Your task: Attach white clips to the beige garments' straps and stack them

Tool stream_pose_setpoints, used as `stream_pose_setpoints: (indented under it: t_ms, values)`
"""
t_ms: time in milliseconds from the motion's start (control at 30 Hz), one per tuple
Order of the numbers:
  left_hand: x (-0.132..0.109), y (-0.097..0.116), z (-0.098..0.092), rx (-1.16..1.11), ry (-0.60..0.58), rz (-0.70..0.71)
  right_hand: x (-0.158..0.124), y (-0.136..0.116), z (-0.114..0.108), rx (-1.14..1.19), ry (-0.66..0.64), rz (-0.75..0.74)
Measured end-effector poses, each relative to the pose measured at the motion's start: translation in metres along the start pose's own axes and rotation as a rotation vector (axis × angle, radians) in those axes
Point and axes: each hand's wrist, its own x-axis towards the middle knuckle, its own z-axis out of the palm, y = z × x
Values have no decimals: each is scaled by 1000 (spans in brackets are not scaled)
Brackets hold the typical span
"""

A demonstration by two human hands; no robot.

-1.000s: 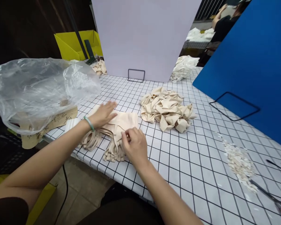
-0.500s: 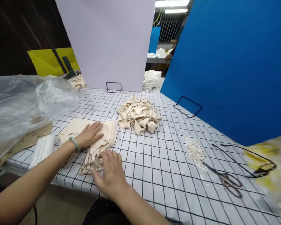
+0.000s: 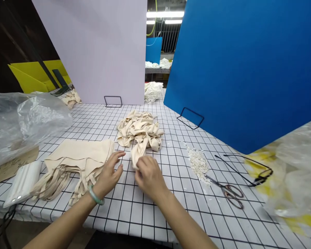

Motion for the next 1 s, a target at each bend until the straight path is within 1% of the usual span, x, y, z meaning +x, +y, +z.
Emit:
stream_pose_setpoints:
  t_ms: [33,100,167,233,300,367,467,500,567,633,700,767,833,900,1000]
  values:
    - [-7,-3,-5,62,11,36,-22,-9,-5,48,6,-91]
    - [-22,-5,-12,134,-22,79,-64,-27,-12,114,-40,-171]
    - [-34,-4,-12,148,-79,80,-94,-44,-15,174,-82,-170]
    - [-42,0,-9,148,-132,55,-111,-59,-16,236,-76,-175]
    - [-44,5,-3,157,-181,20,-118,-70,-15,290,-52,-228]
    - [-42,10,2,198,-239,-9,-120,-78,-13,339,-82,-277]
    - [-37,15,4,277,-352,-18,-126,-85,-5,453,-222,-315]
    - [-35,16,2,284,-365,-29,-129,-86,-2,526,-282,-334]
    - [-32,16,-7,254,-328,-74,-136,-88,0,686,-387,-360]
    - [-29,14,-21,209,-239,-116,-140,-90,-3,751,-480,-293]
    - [-28,10,-36,195,-161,-131,-142,-92,-12,692,-549,-164]
    - [-28,7,-47,214,-110,-135,-143,-93,-21,626,-605,-65]
    - [-29,3,-53,255,-90,-136,-143,-93,-27,624,-623,-30]
    - [-31,0,-55,296,-86,-124,-143,-92,-31,651,-605,-14]
    - [-34,-5,-53,334,-81,-115,-141,-85,-36,665,-492,21]
